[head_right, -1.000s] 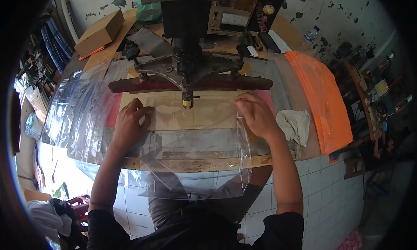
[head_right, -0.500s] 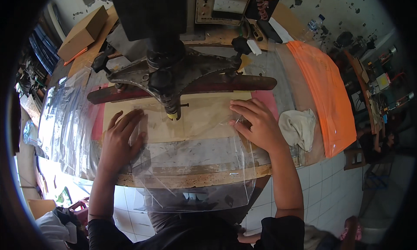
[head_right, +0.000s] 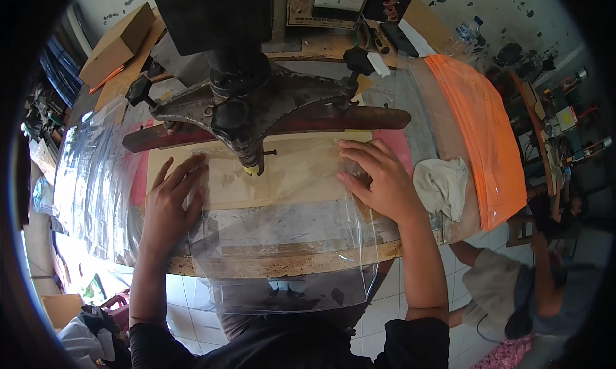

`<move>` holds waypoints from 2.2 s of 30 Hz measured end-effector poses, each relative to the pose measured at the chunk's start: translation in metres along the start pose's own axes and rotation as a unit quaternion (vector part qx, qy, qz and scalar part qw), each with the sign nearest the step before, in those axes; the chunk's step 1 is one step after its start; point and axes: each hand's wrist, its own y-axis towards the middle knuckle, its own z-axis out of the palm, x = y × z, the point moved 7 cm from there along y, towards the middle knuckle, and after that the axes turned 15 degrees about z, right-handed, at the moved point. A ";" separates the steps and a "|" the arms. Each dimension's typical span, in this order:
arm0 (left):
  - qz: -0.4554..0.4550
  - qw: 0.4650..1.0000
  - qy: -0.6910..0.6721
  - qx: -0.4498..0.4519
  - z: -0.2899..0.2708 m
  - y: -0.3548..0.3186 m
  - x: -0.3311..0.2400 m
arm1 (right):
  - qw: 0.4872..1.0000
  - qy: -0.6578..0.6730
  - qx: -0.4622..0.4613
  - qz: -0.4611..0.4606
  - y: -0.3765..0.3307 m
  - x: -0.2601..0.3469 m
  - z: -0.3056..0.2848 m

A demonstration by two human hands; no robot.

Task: The person aligns transparent plastic sheets on a work surface, seals the edges using a heat sealing press, and folds the plastic film by hand.

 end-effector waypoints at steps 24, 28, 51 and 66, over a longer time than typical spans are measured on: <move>-0.011 1.000 0.002 -0.011 -0.007 0.003 0.002 | 0.999 -0.046 -0.004 -0.015 0.005 0.003 -0.004; -0.011 1.000 0.004 -0.008 -0.006 0.004 0.001 | 0.999 -0.051 0.000 -0.014 0.005 0.002 -0.004; 0.000 1.000 -0.019 -0.018 -0.002 -0.001 0.005 | 1.000 -0.023 -0.007 0.004 0.007 0.008 -0.007; 0.002 1.000 -0.022 -0.022 0.000 -0.005 0.009 | 1.000 -0.029 -0.008 0.000 0.008 0.012 -0.002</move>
